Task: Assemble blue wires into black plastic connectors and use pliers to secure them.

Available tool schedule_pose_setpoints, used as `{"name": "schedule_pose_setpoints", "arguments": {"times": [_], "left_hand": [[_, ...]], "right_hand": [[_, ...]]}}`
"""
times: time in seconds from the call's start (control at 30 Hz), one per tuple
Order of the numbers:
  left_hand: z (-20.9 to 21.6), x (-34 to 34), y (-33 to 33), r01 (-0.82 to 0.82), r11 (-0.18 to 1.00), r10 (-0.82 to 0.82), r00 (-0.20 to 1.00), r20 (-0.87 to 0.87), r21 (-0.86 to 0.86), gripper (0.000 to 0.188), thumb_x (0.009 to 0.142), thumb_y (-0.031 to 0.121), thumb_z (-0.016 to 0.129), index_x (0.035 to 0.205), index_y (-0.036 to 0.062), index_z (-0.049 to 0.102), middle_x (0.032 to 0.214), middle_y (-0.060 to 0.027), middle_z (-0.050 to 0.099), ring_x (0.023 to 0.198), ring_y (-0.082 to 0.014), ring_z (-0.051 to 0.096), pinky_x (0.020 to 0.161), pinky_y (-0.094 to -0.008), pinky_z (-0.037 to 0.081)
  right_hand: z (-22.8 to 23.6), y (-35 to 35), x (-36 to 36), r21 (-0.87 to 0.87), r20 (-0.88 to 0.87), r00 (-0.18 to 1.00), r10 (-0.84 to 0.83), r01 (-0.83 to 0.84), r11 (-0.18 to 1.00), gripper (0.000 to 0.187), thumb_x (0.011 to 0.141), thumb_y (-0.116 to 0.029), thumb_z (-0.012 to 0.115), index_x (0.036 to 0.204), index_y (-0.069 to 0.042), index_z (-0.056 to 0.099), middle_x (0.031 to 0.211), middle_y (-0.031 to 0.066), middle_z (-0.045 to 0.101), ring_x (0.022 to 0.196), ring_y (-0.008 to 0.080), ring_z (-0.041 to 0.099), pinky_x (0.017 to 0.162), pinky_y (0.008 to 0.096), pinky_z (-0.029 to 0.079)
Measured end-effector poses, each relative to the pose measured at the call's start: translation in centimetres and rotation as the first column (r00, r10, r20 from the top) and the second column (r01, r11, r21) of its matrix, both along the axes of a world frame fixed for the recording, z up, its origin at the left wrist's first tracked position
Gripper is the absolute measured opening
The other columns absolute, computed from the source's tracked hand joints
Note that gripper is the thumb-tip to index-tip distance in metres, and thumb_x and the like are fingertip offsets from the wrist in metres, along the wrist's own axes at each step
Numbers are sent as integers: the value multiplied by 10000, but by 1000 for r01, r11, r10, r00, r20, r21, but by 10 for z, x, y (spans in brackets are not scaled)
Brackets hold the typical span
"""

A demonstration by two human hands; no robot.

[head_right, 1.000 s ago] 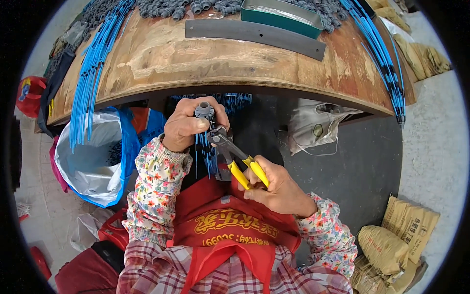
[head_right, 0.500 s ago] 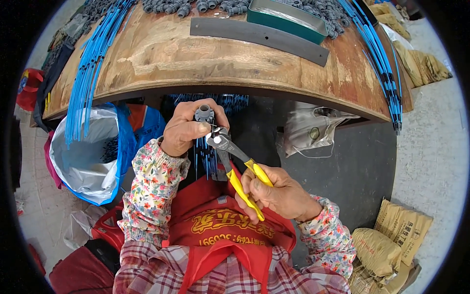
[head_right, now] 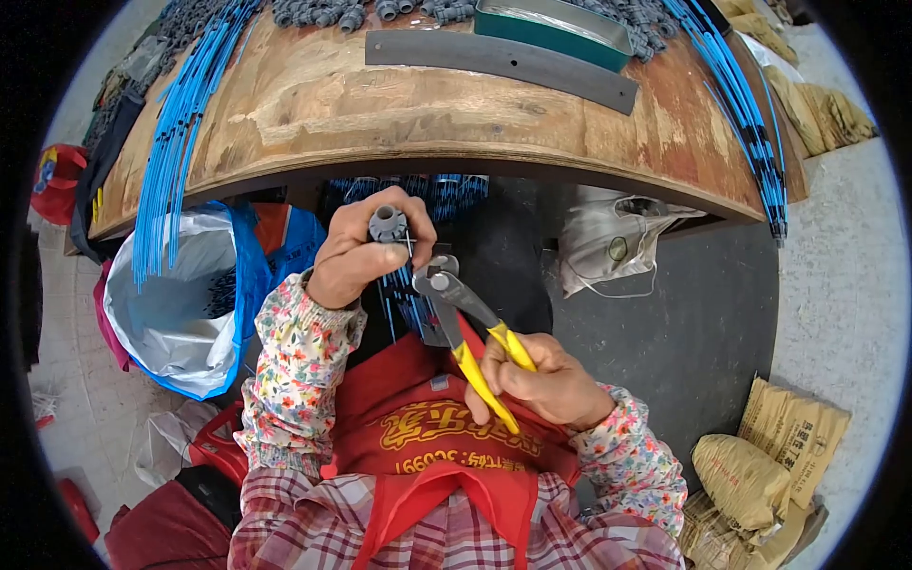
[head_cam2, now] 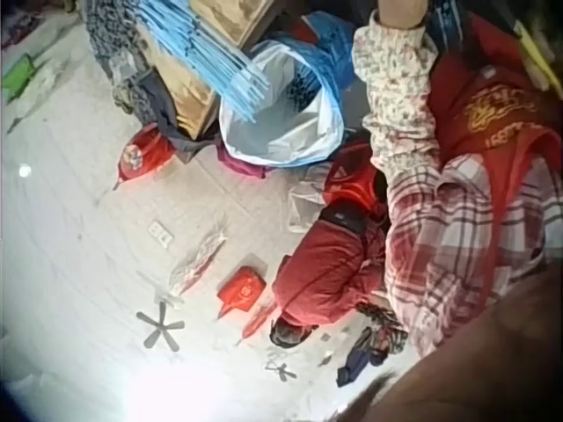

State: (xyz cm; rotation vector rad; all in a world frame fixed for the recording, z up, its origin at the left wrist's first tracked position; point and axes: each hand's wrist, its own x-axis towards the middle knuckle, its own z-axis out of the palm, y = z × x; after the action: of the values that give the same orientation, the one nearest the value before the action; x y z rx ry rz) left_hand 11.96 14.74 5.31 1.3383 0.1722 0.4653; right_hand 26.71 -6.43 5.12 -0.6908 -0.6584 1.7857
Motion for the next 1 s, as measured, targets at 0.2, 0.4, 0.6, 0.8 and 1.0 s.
{"name": "schedule_pose_setpoints", "arguments": {"times": [0.2,0.4,0.6,0.8,1.0], "left_hand": [[3,-7,-12,15,979,-18,1000,16,202,199,665,13,615,857,-13,569,724,-61,565,657,-146,550,597,-271,425],[10,-5,-21,138,947,-140,990,-14,289,183,636,-1,611,810,-9,554,719,-72,560,644,-164,548,589,-282,415],[6,-2,-24,159,920,-165,986,-13,358,153,643,-3,614,765,6,522,717,-74,557,621,-176,531,574,-284,399],[6,0,-27,149,918,-161,987,4,368,201,626,-10,621,789,17,506,683,-70,485,585,-193,485,551,-294,383],[6,-4,-28,39,917,-49,999,15,396,187,634,-8,630,778,19,513,674,-61,485,569,-174,485,529,-279,373]], "right_hand": [[17,-13,2,-96,-147,987,71,-86,992,394,932,-343,539,1075,24,515,1021,219,596,956,307,606,758,342,513],[18,-21,3,-209,-295,948,119,-185,960,469,919,-365,555,1142,46,516,1134,240,576,1048,335,597,879,405,512],[19,-27,6,-198,-250,959,133,-185,963,463,928,-353,544,1158,46,497,1138,229,574,1046,315,600,869,396,515],[24,-27,2,-198,-179,979,96,-131,971,397,941,-343,527,1099,20,501,1056,187,600,954,273,637,828,349,528],[20,-28,-7,-197,-204,976,78,-119,973,354,944,-351,526,1005,-3,499,941,145,590,783,203,633,676,294,518]]}}
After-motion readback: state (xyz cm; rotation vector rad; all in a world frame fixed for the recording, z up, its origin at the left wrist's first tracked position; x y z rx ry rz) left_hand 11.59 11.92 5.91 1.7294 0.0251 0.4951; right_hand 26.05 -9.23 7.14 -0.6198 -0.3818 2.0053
